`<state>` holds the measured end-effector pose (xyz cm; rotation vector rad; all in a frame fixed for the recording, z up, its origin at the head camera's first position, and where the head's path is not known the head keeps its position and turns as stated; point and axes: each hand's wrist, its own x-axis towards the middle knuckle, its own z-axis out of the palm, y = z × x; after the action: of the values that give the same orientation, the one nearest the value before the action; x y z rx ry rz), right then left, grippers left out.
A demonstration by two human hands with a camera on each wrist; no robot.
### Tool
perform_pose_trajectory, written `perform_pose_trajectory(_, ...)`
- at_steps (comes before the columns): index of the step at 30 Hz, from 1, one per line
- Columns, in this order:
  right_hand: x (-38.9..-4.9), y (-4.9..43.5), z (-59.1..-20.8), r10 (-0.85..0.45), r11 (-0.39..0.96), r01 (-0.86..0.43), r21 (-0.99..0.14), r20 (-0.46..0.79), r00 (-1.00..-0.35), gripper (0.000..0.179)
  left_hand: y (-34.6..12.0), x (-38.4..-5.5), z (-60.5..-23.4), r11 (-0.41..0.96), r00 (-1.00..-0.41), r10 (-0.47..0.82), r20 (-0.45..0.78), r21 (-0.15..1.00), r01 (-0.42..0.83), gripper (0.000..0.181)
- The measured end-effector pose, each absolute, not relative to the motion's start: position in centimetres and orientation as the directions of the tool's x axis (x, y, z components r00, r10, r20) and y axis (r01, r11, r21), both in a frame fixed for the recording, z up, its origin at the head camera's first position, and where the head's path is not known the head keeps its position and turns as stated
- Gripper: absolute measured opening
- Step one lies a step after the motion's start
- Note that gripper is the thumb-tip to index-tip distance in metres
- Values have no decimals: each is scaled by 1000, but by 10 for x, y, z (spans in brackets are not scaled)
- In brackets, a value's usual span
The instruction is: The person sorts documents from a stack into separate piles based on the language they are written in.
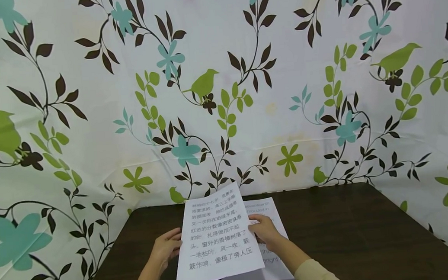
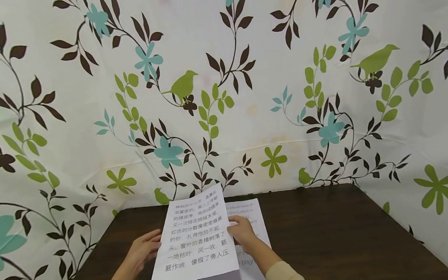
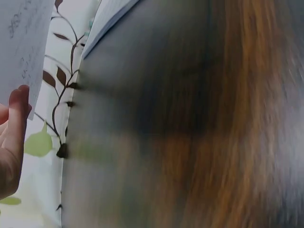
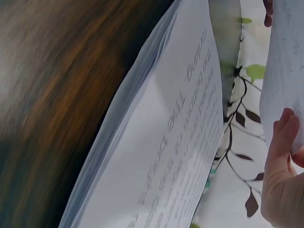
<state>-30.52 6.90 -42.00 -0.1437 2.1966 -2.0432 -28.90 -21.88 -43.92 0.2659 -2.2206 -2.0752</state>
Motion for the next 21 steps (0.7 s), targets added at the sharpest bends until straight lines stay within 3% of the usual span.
perform_pose_trajectory(21,-296,5,-422,-297,68,147,-987,-160,-941,57,-276,-274,-435,186,-945,-320,-60,974,-125,48)
